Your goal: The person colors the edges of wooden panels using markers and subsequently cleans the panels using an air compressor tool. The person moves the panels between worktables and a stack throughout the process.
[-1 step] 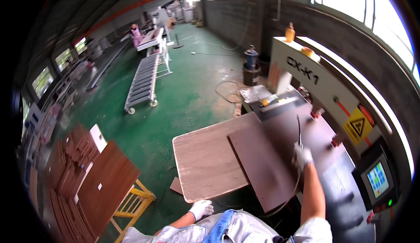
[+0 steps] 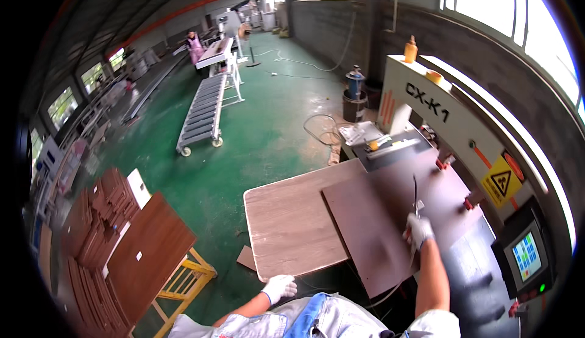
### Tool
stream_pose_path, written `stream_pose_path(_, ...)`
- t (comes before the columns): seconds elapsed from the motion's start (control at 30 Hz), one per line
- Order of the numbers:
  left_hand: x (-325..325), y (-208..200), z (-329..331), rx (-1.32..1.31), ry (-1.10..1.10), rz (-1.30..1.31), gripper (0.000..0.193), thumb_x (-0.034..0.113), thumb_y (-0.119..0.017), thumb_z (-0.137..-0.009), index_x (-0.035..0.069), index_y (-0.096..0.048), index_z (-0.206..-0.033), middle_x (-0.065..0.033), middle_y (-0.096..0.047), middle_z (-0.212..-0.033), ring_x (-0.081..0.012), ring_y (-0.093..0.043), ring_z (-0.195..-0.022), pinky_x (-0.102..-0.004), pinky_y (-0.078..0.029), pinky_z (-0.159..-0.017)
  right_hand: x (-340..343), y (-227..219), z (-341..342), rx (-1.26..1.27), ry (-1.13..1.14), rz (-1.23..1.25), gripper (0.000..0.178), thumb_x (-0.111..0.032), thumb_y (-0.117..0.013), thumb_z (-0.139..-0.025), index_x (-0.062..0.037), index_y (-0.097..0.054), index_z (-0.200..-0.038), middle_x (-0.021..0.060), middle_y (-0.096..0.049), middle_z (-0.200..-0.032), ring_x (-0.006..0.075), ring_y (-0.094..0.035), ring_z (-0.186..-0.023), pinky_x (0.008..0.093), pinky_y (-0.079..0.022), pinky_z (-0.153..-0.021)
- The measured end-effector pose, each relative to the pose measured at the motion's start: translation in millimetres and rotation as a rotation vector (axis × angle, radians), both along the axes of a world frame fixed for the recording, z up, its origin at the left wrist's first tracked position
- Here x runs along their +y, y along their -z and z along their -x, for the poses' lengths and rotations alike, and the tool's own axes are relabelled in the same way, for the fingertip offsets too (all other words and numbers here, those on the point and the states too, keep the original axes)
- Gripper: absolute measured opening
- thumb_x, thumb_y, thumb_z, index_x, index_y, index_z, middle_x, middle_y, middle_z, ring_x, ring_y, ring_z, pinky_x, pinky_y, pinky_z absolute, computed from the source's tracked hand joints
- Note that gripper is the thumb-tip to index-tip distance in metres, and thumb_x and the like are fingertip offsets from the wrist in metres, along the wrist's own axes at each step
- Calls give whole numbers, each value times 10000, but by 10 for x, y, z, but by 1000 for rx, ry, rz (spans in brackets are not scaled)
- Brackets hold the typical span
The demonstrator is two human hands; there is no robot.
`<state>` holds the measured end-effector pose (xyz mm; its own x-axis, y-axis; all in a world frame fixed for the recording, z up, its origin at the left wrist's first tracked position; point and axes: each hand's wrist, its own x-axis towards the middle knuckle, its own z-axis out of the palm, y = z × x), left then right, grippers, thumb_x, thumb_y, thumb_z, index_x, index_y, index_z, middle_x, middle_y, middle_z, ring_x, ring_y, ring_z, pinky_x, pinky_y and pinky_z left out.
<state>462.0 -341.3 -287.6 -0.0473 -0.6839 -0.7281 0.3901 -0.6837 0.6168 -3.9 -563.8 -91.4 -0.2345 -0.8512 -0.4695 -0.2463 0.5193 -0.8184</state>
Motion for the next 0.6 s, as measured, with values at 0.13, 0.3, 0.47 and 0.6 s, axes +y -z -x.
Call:
stream_pose_path(0.13,-353,-186,-423,-50,-201,95,317,225,-671,-966,18,-593,-1192,-182,-696,-958,-289,-712,-742,-401,-617,-624,689,963,-98,-551,312,-232,401,-543,-514,-1007,-177,-526,-844,55,-585,-602,168,-479,-378,323,-321,-330)
stream_pose_path(0.3,-594,155,-888,205,-196,-25,320,319,-597,-1004,22,-603,-1121,-141,-712,-901,-293,-718,-731,-416,-605,-590,1159,1595,174,-689,597,-76,395,-586,-549,-972,-202,-515,-884,39,-563,-640,144,-416,-392,288,-283,-345)
stream_pose_path(0.47,-684,23,-804,24,-119,-88,313,341,-607,-998,40,-613,-1083,-116,-717,-867,-275,-711,-681,-414,-590,-553,1003,1720,134,-672,719,-25,404,-569,-540,-980,-173,-504,-908,47,-589,-675,152,-464,-439,291,-344,-378)
stream_pose_path(0.6,-743,-3,-835,59,-66,-112,343,379,-603,-996,47,-615,-1080,-109,-718,-871,-269,-708,-684,-397,-583,-563,986,1744,134,-671,763,-5,402,-560,-543,-982,-167,-500,-911,54,-587,-687,150,-465,-449,286,-341,-385)
